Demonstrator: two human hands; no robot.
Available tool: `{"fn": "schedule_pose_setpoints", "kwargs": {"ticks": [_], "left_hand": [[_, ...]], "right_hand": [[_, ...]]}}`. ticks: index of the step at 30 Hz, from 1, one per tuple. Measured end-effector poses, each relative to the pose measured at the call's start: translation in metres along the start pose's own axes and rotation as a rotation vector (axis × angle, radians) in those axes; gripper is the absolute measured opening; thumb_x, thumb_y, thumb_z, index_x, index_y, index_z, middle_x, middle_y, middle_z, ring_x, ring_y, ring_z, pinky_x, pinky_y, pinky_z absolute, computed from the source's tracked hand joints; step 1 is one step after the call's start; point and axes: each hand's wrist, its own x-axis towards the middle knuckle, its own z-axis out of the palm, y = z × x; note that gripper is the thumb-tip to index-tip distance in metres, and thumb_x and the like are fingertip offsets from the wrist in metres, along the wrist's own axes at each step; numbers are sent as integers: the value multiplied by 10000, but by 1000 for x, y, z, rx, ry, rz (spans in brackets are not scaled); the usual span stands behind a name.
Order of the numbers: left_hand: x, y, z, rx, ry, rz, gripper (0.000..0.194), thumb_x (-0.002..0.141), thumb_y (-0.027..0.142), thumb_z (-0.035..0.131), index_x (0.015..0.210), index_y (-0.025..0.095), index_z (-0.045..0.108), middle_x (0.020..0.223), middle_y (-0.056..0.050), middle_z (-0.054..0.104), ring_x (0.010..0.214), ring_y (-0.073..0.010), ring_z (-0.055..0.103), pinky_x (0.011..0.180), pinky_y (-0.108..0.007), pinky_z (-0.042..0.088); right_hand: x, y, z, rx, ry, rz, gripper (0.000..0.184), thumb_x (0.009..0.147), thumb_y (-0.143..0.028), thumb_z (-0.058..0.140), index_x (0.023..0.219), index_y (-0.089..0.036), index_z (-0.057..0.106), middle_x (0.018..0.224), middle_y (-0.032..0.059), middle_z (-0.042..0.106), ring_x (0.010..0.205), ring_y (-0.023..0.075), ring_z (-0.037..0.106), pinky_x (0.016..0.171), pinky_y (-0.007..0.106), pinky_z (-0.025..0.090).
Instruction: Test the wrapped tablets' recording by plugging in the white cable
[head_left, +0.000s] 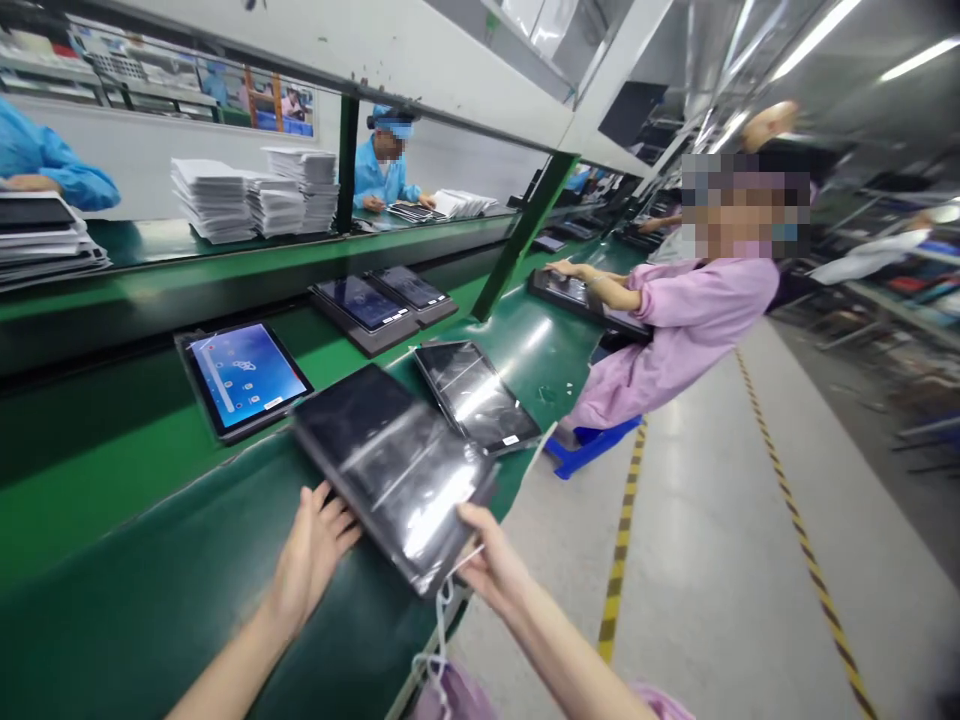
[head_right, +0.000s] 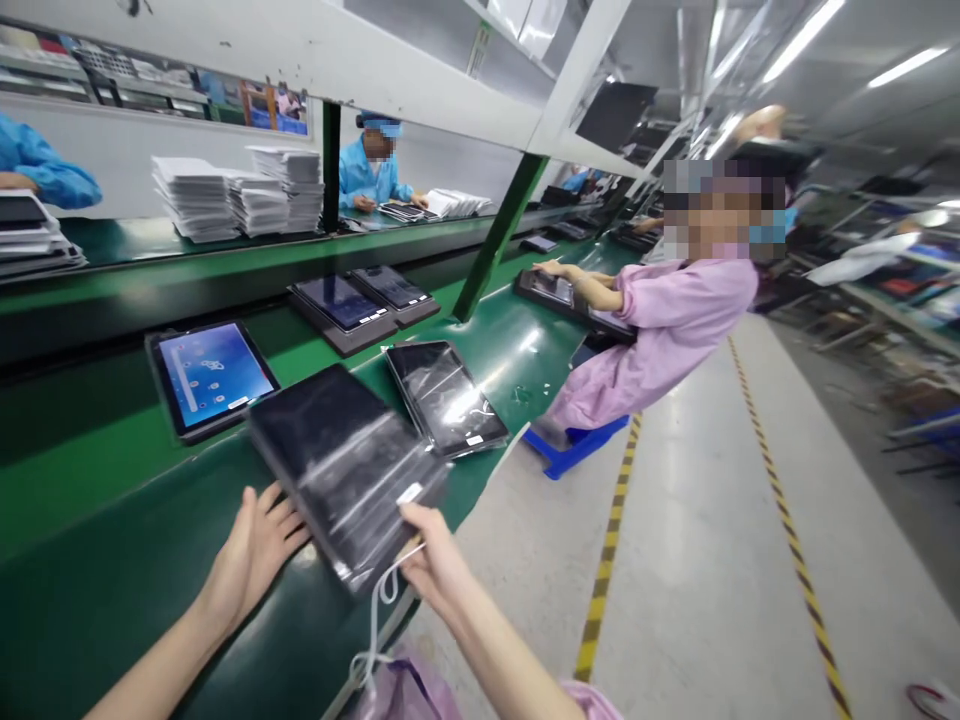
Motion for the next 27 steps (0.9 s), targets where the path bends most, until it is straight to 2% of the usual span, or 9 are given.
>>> {"fn": "schedule_pose_setpoints", "kwargs": {"ticks": [3,5,8,10,12,15,18,23,27], "left_hand": [[-21,-7,-7,-169,104,-93,769,964,740,379,1455,171,540,1333,-166,696,1287,-361,637,1060,-544,551],[-33,-7,-24,-211,242,-91,676,962,667,494,1410,166,574,1286,-154,723,1262,-358,655,1042,-524,568],[-52,-7,-47,-235,386,15,533,883,530,721,1264,167,635,1178,-122,766,1167,-333,710,988,-465,603],[-69,-8,-57,-211,429,81,478,844,468,781,1190,165,651,1132,-104,777,1102,-307,735,950,-422,620],[-89,-9,-67,-203,466,66,441,841,438,790,1161,160,666,1111,-105,777,1051,-295,750,913,-405,631],[-130,-5,-86,-211,516,-21,455,808,415,826,1148,141,697,1114,-141,769,1045,-331,745,879,-433,637],[-180,0,-95,78,548,-105,531,844,546,752,1198,153,706,1204,-161,737,1182,-379,679,990,-512,579],[-221,-9,-88,993,809,-6,634,966,632,482,1389,175,604,1592,-165,428,1477,-377,403,1244,-605,265],[-211,-22,-93,992,839,84,728,993,631,395,1542,154,437,1644,-160,371,1540,-321,326,1274,-568,230]], "right_hand": [[-12,27,29,-120,-183,128,685,562,-706,856,595,-238,358,367,-145,217,378,42,145,428,202,273],[-21,26,34,-246,-334,232,612,599,-670,882,639,-215,476,412,-121,333,384,46,214,434,207,259],[-42,5,10,-480,-591,384,513,643,-553,937,816,-136,692,618,-2,600,528,105,481,496,228,334],[-53,-13,-18,-672,-736,368,577,767,-598,853,1110,-149,741,766,8,614,703,128,529,630,240,400],[-54,-28,-44,-736,-737,249,704,834,-632,788,1381,-224,616,903,7,576,796,144,509,731,274,426],[-42,-38,-58,-813,-597,132,589,928,-660,655,1306,-209,647,844,12,543,708,150,454,665,300,409],[-26,-30,-34,-874,-551,36,565,929,-699,600,1187,-202,678,865,44,604,631,152,465,587,309,413],[9,5,47,-1009,-611,-345,405,906,-584,641,1041,-207,706,779,41,670,590,170,526,570,305,418],[39,41,99,-903,-710,-430,254,903,-465,589,995,-239,660,1099,78,726,811,217,637,742,347,498]]}}
